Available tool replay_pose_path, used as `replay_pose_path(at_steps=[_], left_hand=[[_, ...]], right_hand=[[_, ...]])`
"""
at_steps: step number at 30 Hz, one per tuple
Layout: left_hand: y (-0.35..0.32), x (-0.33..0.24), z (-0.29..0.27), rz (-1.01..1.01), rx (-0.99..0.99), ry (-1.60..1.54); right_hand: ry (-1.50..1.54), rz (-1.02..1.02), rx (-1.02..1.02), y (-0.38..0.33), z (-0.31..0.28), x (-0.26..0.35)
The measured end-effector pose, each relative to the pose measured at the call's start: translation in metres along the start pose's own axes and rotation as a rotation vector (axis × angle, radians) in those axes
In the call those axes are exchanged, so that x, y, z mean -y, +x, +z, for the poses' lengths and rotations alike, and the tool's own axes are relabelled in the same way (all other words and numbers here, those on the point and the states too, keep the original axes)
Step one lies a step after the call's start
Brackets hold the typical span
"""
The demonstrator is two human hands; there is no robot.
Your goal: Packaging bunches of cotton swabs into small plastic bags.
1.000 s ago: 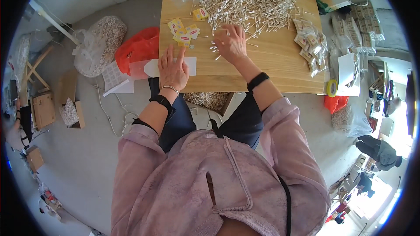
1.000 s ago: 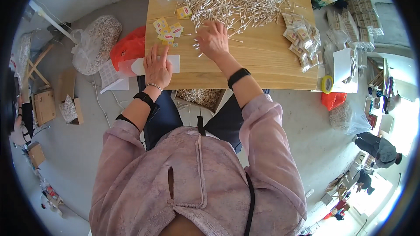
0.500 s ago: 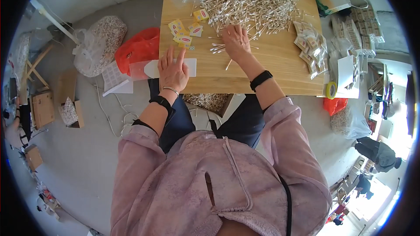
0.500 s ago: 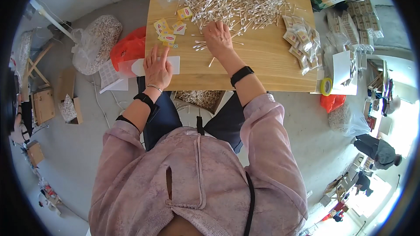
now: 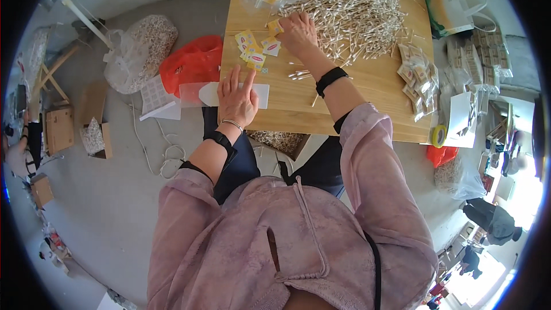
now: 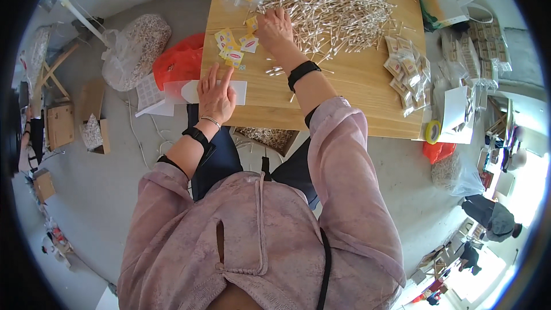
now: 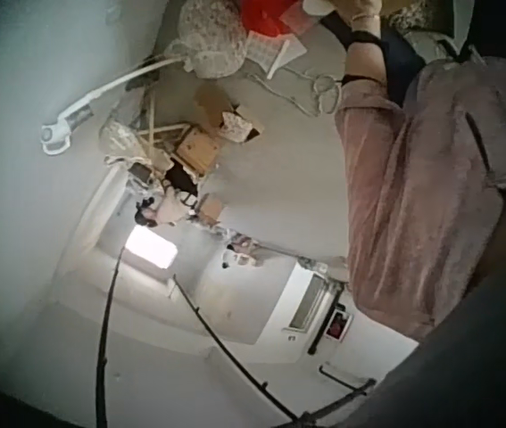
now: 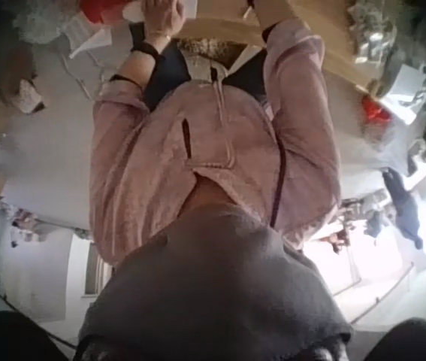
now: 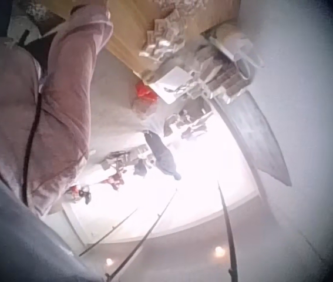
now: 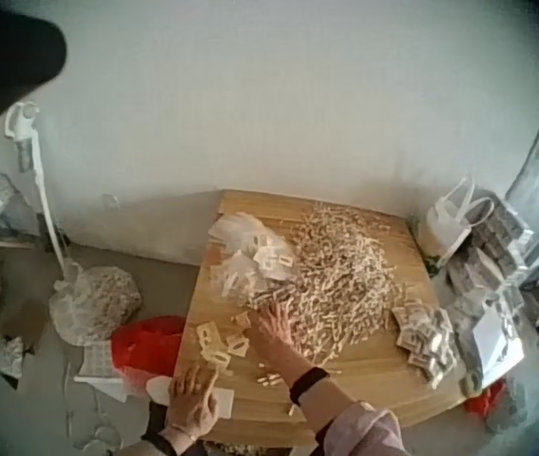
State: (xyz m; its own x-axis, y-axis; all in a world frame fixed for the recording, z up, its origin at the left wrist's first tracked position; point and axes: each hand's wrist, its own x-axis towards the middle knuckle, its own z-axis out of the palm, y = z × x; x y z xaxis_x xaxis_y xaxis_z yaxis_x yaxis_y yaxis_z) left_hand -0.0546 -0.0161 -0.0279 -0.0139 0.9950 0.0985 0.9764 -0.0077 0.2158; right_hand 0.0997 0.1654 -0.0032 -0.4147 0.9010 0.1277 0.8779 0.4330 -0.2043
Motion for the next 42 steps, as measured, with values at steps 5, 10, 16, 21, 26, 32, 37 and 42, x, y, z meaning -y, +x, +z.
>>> replay_pose_path(at_steps=[5, 10, 16, 21, 26, 32, 37, 42], left_hand=[[-0.002, 0.001, -0.003, 0.003, -0.002, -0.007], [0.000, -0.002, -0.004, 0.005, 0.002, -0.012], [-0.002, 0.002, -0.004, 0.001, 0.004, -0.012], [0.000, 0.000, -0.002, 0.010, -0.003, 0.001], [-0.002, 0.001, -0.001, 0.002, 0.015, 0.013], [0.000, 0.000, -0.001, 0.018, -0.030, 0.012], [0.002, -0.003, 0.003, 0.027, -0.048, 0.001], [-0.002, 0.006, 0.004, -0.001, -0.053, 0.007]], right_hand=[[-0.007, -0.029, -0.046, 0.003, 0.009, 0.009], [0.015, 0.021, -0.088, 0.012, 0.015, 0.021], [0.062, 0.013, -0.258, 0.009, 0.005, 0.015], [-0.043, 0.174, -0.146, -0.014, -0.009, -0.053], [0.114, 0.150, -0.173, -0.055, -0.006, -0.068], [0.117, 0.166, -0.227, -0.092, -0.003, -0.069], [0.108, 0.121, -0.252, -0.135, -0.004, -0.071], [0.123, -0.139, 0.029, -0.188, -0.037, -0.047]])
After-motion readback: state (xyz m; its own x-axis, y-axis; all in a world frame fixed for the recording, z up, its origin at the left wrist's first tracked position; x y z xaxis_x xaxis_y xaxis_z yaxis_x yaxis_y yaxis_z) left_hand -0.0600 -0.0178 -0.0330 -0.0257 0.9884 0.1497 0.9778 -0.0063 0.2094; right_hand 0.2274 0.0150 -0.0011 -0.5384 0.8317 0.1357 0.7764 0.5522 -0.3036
